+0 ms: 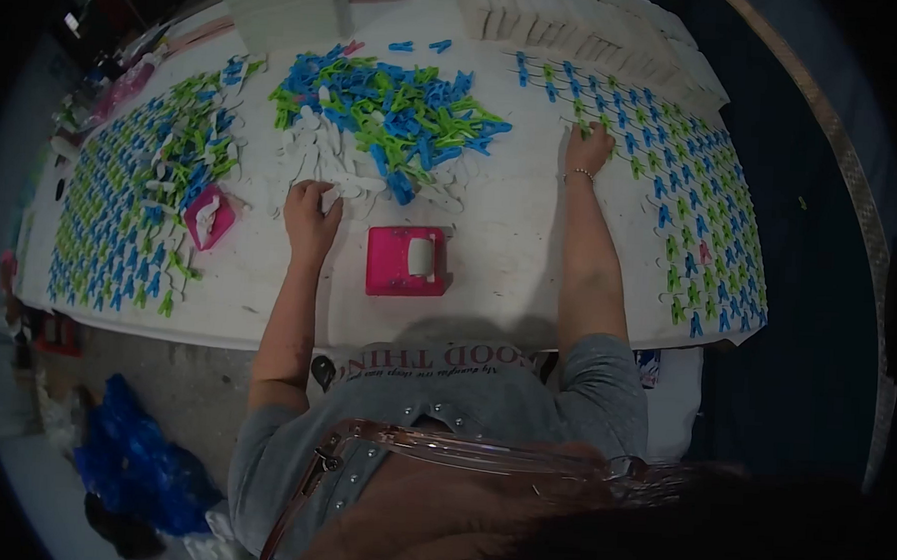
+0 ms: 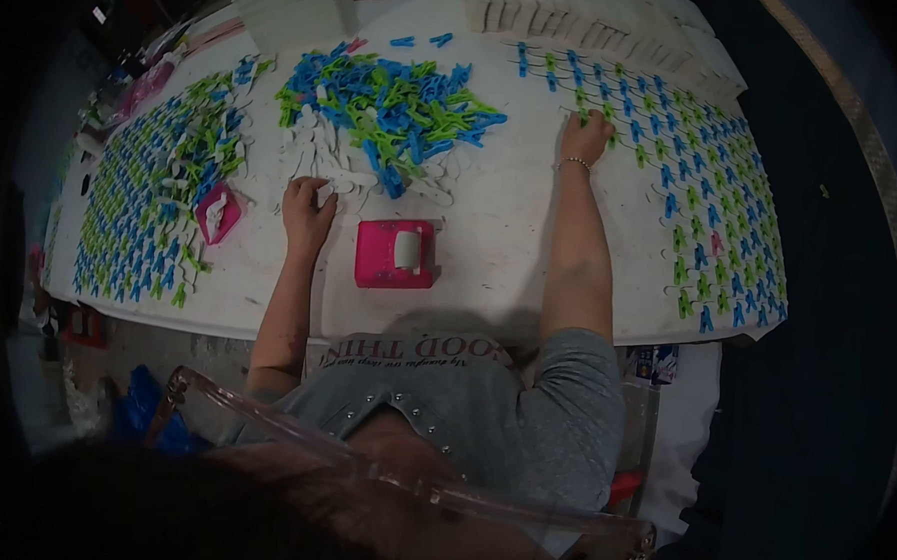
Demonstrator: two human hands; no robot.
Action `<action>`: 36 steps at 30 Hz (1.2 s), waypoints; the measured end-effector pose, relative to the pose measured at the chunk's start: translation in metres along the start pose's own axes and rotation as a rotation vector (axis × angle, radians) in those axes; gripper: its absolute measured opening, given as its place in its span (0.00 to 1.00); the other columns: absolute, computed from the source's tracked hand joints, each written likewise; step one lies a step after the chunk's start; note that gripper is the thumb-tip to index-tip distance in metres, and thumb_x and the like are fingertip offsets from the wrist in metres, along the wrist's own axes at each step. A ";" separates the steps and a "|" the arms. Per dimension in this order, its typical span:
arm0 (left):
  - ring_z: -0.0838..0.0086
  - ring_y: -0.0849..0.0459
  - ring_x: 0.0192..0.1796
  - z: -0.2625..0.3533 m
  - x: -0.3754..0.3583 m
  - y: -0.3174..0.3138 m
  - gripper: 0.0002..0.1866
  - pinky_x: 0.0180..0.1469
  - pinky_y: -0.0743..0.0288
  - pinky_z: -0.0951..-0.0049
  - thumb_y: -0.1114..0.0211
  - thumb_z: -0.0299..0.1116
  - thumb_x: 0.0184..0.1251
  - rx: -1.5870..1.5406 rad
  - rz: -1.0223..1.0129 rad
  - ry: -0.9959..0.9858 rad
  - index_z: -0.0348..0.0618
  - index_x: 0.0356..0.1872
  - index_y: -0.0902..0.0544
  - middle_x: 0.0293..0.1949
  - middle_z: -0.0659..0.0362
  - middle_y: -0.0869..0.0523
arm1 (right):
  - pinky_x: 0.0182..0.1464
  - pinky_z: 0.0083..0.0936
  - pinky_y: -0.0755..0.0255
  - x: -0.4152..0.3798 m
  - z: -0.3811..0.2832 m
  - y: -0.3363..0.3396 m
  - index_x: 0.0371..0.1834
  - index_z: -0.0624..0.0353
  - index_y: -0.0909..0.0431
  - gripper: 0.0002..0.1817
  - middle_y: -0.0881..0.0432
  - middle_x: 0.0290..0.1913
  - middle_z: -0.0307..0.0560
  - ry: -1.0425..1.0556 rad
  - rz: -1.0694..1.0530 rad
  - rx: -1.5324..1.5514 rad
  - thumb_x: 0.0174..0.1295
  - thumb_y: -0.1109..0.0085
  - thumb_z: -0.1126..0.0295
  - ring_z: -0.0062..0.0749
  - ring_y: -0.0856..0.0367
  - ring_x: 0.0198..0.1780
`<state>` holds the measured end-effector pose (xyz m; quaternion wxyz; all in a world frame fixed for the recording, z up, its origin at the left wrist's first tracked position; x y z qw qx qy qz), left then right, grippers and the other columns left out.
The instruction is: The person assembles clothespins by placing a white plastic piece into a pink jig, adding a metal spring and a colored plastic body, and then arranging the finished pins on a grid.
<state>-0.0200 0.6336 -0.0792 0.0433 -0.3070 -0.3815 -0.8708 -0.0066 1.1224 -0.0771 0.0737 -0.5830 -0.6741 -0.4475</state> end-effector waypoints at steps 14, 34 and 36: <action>0.57 0.20 0.43 0.000 -0.006 0.004 0.14 0.45 0.28 0.60 0.29 0.30 0.47 -0.056 0.097 -0.054 0.44 0.38 0.18 0.41 0.53 0.19 | 0.43 0.34 0.26 -0.161 -0.119 0.058 0.36 0.59 0.21 0.10 0.20 0.36 0.50 0.601 -0.989 0.213 0.56 0.35 0.65 0.41 0.20 0.37; 0.86 0.22 0.38 0.087 -0.010 0.010 0.07 0.44 0.26 0.82 0.36 0.29 0.67 -0.991 -0.490 0.120 0.39 0.43 0.19 0.35 0.66 0.18 | 0.38 0.21 0.25 -0.203 -0.153 0.146 0.44 0.62 0.18 0.10 0.19 0.34 0.45 0.464 -0.970 0.784 0.59 0.37 0.75 0.27 0.19 0.34; 0.86 0.22 0.38 0.087 -0.011 0.015 0.07 0.43 0.26 0.83 0.35 0.29 0.67 -0.933 -0.479 0.095 0.40 0.42 0.19 0.35 0.67 0.18 | 0.40 0.24 0.25 -0.208 -0.154 0.146 0.43 0.61 0.18 0.10 0.20 0.35 0.47 0.483 -0.941 0.780 0.58 0.38 0.75 0.32 0.19 0.35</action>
Point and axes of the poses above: each hand's wrist, its own x-axis towards the middle knuckle, its own y-axis out of the back of the hand, z = x × y, the point moved 4 cm from there along x, towards the middle knuckle
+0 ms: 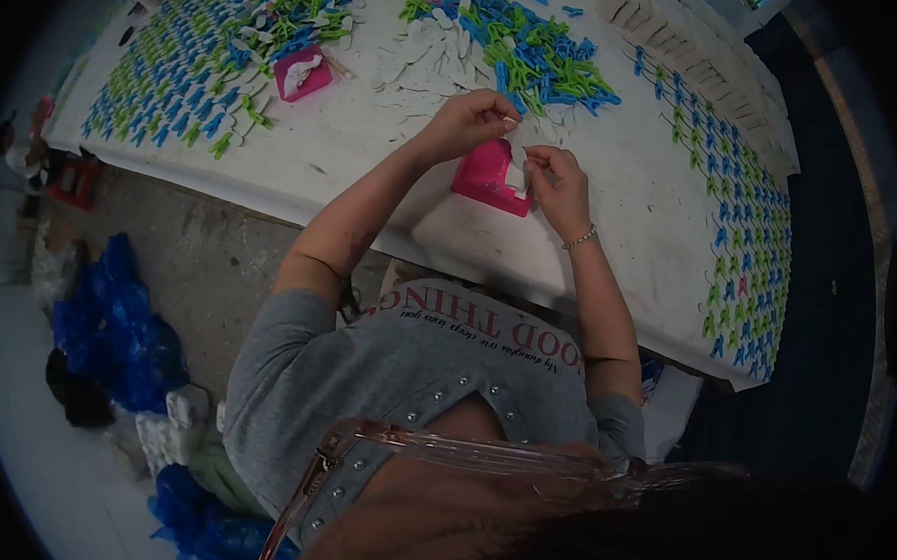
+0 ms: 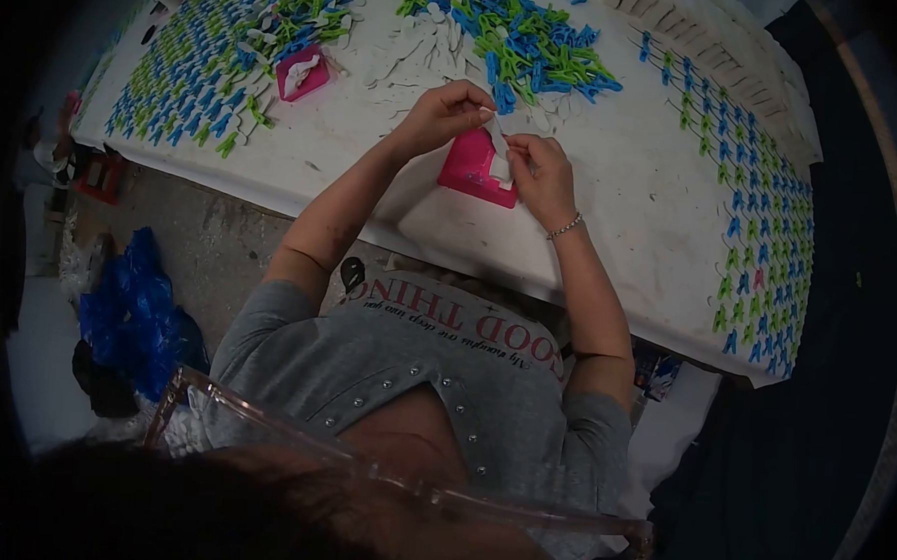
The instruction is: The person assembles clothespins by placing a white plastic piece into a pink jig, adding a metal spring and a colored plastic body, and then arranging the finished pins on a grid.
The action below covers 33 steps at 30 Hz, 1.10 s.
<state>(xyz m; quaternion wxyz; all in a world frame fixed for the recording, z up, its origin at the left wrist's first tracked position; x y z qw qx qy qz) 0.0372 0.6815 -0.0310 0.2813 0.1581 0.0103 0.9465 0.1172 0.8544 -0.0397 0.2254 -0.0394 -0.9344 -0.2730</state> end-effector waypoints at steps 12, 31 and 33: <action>0.76 0.20 0.37 -0.012 -0.016 0.000 0.05 0.41 0.28 0.77 0.33 0.24 0.60 0.349 -0.130 -0.199 0.42 0.37 0.18 0.35 0.61 0.17 | 0.42 0.32 0.28 -0.010 0.005 0.011 0.38 0.58 0.18 0.10 0.19 0.35 0.46 0.240 -0.038 -0.222 0.51 0.40 0.77 0.41 0.23 0.39; 0.60 0.20 0.37 -0.013 -0.001 -0.037 0.05 0.42 0.28 0.64 0.30 0.30 0.51 0.594 -0.177 -0.395 0.45 0.27 0.19 0.30 0.58 0.18 | 0.43 0.24 0.29 0.012 -0.002 0.029 0.46 0.60 0.24 0.15 0.22 0.36 0.41 0.015 0.029 0.061 0.53 0.39 0.78 0.26 0.26 0.39; 0.61 0.20 0.37 -0.013 -0.002 -0.038 0.05 0.42 0.28 0.64 0.30 0.30 0.52 0.586 -0.157 -0.369 0.45 0.27 0.18 0.31 0.59 0.18 | 0.44 0.21 0.30 0.013 0.004 0.020 0.50 0.61 0.28 0.18 0.25 0.35 0.38 -0.140 -0.016 0.385 0.56 0.38 0.76 0.20 0.29 0.39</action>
Point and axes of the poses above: each hand's wrist, its own x-axis towards the middle knuckle, its own y-axis out of the back of the hand, z = x × y, the point moved 4 cm from there along x, towards the middle knuckle
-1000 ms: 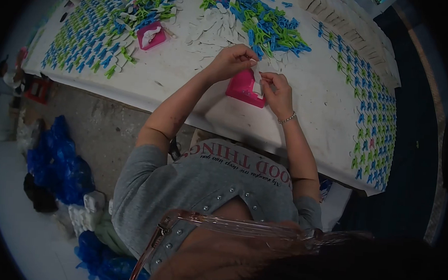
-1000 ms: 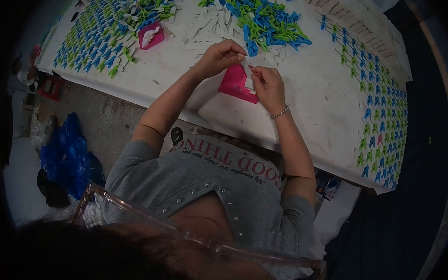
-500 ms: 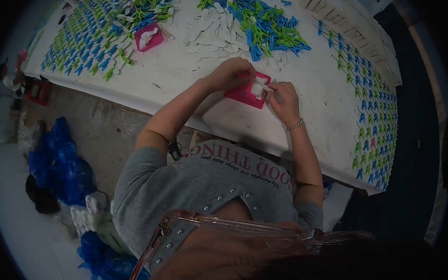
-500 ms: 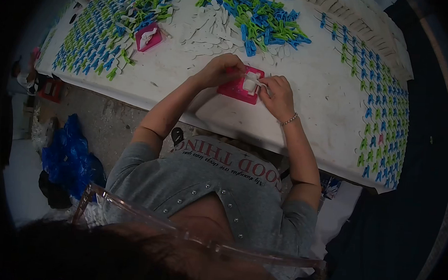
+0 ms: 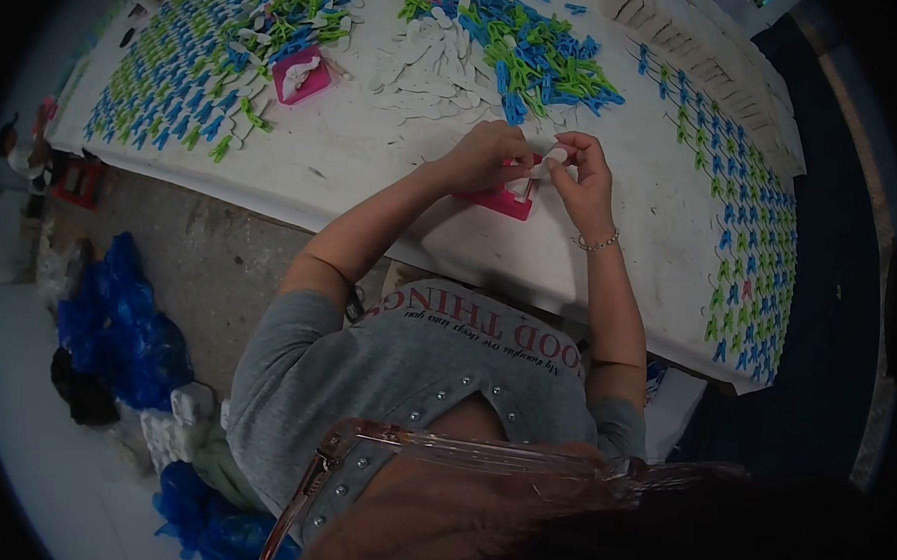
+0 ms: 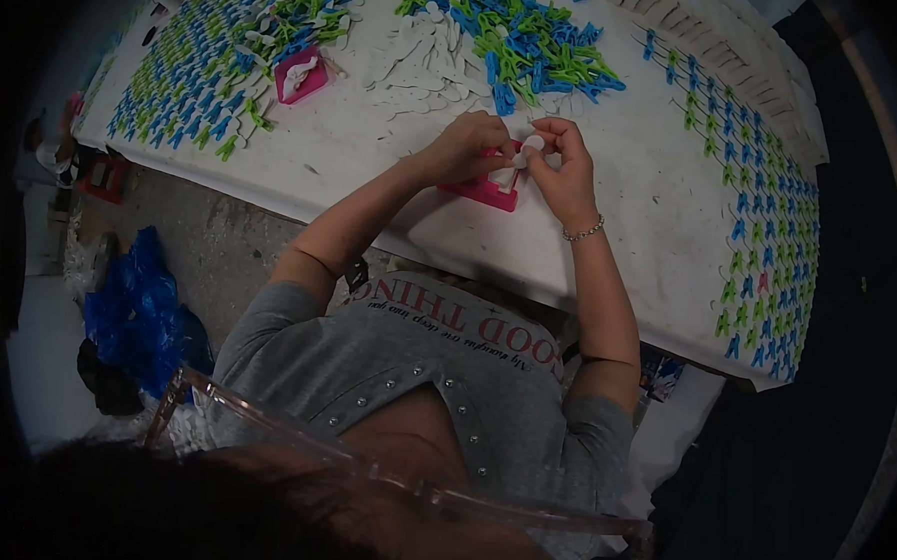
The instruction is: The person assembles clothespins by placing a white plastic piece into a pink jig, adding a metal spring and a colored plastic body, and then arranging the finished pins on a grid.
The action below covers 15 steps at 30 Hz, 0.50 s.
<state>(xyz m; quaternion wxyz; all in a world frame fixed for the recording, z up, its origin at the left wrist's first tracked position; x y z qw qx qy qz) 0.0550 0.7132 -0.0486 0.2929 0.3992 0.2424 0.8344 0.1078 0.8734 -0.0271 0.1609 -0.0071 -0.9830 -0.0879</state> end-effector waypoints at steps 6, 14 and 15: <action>0.66 0.20 0.41 -0.008 -0.006 0.004 0.06 0.46 0.28 0.68 0.28 0.29 0.54 -0.188 0.053 0.046 0.44 0.30 0.18 0.33 0.60 0.18 | 0.43 0.19 0.32 -0.011 0.032 -0.012 0.53 0.62 0.34 0.22 0.29 0.36 0.37 -0.014 -0.030 -0.067 0.55 0.37 0.77 0.21 0.31 0.37; 0.78 0.25 0.45 -0.003 0.003 0.030 0.16 0.53 0.29 0.76 0.32 0.23 0.58 -0.436 0.007 0.180 0.42 0.46 0.24 0.43 0.64 0.22 | 0.40 0.19 0.32 -0.008 0.026 -0.027 0.48 0.61 0.31 0.18 0.28 0.34 0.38 -0.009 -0.062 -0.190 0.54 0.38 0.77 0.22 0.31 0.34; 0.78 0.25 0.46 -0.001 0.004 0.033 0.16 0.53 0.29 0.76 0.32 0.23 0.58 -0.456 0.002 0.156 0.42 0.47 0.25 0.44 0.63 0.22 | 0.39 0.19 0.32 -0.008 0.022 -0.028 0.47 0.61 0.30 0.17 0.27 0.34 0.38 0.007 -0.061 -0.223 0.54 0.39 0.77 0.23 0.31 0.34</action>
Point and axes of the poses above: each hand's wrist, its own x-axis towards the middle knuckle, its own y-axis out of the back of the hand, z = x × y, the point moved 4 cm from there along x, towards the middle knuckle
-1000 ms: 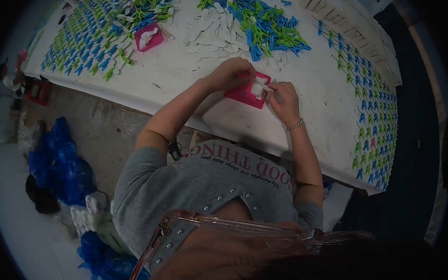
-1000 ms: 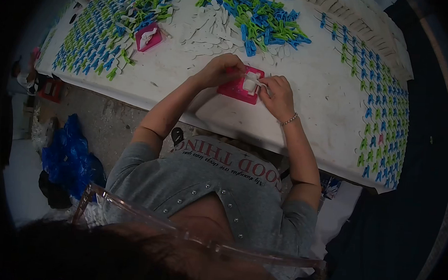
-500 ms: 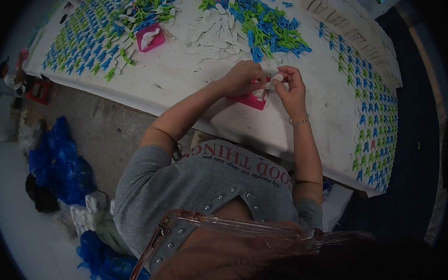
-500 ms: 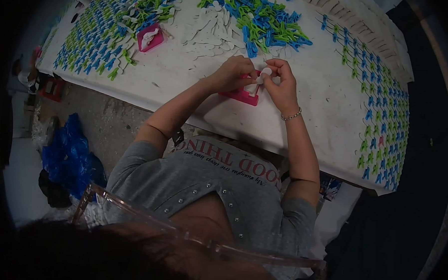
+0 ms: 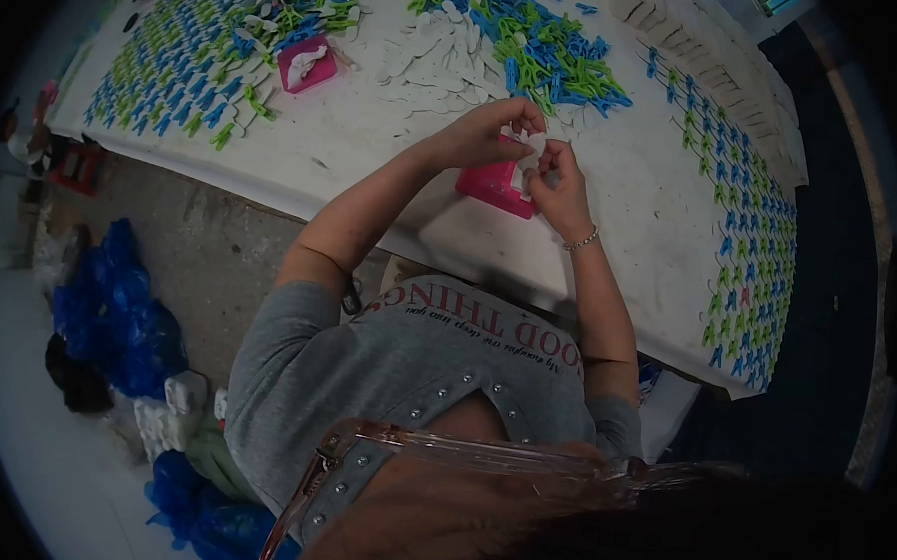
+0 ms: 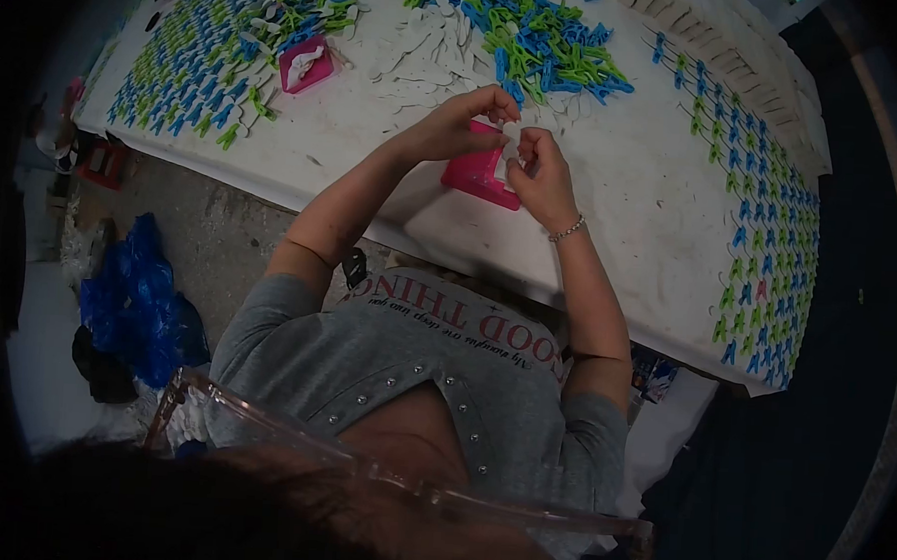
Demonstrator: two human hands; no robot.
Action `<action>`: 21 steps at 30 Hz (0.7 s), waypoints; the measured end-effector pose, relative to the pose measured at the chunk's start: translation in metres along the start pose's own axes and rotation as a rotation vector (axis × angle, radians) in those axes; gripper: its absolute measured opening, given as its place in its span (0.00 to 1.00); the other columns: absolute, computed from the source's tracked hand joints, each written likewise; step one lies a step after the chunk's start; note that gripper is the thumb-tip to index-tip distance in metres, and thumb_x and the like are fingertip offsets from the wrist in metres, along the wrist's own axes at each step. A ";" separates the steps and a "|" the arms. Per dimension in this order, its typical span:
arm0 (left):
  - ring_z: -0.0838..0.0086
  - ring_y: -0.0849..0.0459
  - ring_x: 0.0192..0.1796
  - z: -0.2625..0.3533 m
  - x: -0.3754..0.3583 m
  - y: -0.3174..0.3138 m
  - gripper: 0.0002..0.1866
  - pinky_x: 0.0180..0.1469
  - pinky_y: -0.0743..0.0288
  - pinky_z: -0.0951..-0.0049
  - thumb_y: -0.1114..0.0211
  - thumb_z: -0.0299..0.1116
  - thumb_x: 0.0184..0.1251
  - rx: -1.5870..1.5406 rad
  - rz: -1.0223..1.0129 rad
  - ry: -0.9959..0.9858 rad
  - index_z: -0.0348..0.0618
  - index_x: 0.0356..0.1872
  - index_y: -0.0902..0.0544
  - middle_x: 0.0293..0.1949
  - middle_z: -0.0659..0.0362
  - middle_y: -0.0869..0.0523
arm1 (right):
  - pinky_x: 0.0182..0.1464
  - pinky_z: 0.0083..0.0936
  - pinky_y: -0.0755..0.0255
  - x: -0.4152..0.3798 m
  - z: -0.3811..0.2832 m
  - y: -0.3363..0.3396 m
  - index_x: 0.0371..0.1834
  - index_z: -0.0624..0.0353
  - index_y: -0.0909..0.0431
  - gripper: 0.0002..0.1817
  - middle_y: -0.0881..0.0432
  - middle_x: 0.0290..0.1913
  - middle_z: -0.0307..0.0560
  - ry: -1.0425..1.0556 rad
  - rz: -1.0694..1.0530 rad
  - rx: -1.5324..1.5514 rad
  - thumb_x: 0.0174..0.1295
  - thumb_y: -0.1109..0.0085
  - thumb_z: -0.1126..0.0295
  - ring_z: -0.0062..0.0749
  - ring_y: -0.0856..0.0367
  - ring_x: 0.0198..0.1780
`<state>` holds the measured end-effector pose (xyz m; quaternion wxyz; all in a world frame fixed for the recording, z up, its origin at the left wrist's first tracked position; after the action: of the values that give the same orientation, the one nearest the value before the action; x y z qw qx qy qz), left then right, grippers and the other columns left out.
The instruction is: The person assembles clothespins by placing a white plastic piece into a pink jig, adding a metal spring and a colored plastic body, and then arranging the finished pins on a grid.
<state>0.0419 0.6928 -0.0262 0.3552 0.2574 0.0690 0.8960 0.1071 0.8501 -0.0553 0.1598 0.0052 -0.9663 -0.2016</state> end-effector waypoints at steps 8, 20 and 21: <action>0.75 0.22 0.45 -0.014 -0.017 -0.004 0.15 0.52 0.28 0.75 0.34 0.22 0.55 0.070 -0.064 0.053 0.41 0.45 0.24 0.42 0.61 0.20 | 0.43 0.24 0.30 -0.009 0.006 0.019 0.45 0.60 0.26 0.16 0.24 0.33 0.39 0.044 -0.083 -0.158 0.52 0.40 0.79 0.27 0.26 0.37; 0.65 0.21 0.38 -0.016 -0.017 -0.015 0.12 0.44 0.29 0.68 0.32 0.27 0.51 0.293 -0.016 -0.028 0.44 0.37 0.21 0.33 0.59 0.18 | 0.41 0.27 0.30 -0.010 -0.006 0.035 0.44 0.59 0.25 0.17 0.25 0.32 0.41 0.085 -0.086 -0.317 0.48 0.40 0.79 0.32 0.26 0.36; 0.64 0.21 0.38 -0.016 -0.016 -0.018 0.12 0.43 0.30 0.67 0.32 0.28 0.50 0.322 -0.015 -0.040 0.45 0.37 0.21 0.33 0.59 0.18 | 0.43 0.24 0.31 -0.010 -0.010 0.038 0.46 0.59 0.26 0.18 0.25 0.34 0.41 0.068 -0.088 -0.343 0.49 0.41 0.79 0.29 0.27 0.37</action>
<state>0.0545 0.6961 -0.0521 0.3172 0.3284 0.2063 0.8654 0.1213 0.8824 -0.0347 0.1818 0.0270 -0.9107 -0.3700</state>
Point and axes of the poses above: each hand's wrist, its own x-axis towards the middle knuckle, its own y-axis out of the back of the hand, z = x × y, the point moved 4 cm from there along x, towards the middle knuckle
